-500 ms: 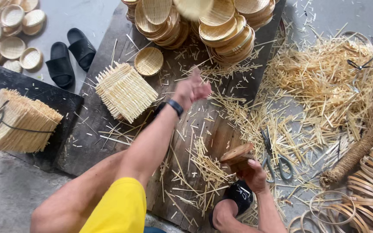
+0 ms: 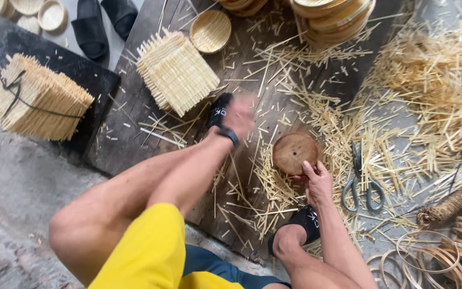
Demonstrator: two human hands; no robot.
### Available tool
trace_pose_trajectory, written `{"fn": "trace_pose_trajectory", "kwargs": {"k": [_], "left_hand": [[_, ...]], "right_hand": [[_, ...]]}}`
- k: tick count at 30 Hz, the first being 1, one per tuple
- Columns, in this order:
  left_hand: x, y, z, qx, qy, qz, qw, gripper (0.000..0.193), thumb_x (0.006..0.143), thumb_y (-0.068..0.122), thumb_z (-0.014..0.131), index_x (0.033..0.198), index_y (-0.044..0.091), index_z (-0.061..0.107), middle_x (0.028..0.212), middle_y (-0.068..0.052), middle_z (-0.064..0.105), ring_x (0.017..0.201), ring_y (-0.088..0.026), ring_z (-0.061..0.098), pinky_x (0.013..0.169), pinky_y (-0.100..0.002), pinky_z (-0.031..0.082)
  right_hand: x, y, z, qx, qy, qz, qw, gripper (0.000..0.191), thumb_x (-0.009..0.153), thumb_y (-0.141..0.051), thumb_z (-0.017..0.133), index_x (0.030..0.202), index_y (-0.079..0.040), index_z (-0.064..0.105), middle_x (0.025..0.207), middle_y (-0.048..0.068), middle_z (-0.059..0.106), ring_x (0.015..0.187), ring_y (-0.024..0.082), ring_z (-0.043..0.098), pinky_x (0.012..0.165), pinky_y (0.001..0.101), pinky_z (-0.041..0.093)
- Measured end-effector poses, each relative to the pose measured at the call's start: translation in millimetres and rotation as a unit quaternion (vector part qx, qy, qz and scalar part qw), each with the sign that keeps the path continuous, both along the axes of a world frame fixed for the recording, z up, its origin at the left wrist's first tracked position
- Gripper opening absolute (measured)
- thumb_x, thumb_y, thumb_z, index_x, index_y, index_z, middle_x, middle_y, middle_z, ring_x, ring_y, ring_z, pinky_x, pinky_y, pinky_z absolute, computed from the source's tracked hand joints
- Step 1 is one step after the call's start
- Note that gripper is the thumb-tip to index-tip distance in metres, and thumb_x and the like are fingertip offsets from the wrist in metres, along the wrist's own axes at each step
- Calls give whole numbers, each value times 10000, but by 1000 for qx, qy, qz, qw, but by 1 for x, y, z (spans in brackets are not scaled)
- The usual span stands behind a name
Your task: The person sits on the floor and trims the edge of a woven bamboo basket blank with shears, then presses a bamboo rim ring around the woven panel and works the rim into place. Finished baskets are stacked on the bench beside them.
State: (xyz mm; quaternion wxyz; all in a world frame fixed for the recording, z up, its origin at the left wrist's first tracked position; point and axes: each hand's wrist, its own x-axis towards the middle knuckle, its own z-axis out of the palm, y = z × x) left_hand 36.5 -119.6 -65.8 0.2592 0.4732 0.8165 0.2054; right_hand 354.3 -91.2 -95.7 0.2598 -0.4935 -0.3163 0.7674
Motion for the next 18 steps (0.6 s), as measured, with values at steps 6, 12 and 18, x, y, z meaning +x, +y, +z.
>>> {"fn": "trace_pose_trajectory", "kwargs": {"k": [6,12,18], "left_hand": [[-121,-35,21,70,527,92,842,358,714,86,561,1051,66,681,1060,-198,669,991,-338,638,838,-432,526],[-108,-25,78,160,301,181,923,94,969,103,641,997,61,720,910,-130,686,866,-310,645,762,-452,531],[41,10,100,266,-240,124,925,117,942,74,704,1046,32,735,844,-3,727,750,-115,647,682,-268,525]], "right_hand": [[8,-12,-3,-47,-52,17,997,353,975,-267,643,1251,-51,608,1099,95,713,895,207,724,676,358,624],[56,-7,0,50,-103,-15,993,364,1016,-269,647,1293,-34,625,1005,95,684,849,198,694,674,317,571],[107,27,56,159,6,-19,987,384,1053,-308,576,1321,-33,594,1098,57,677,953,132,664,805,267,563]]}}
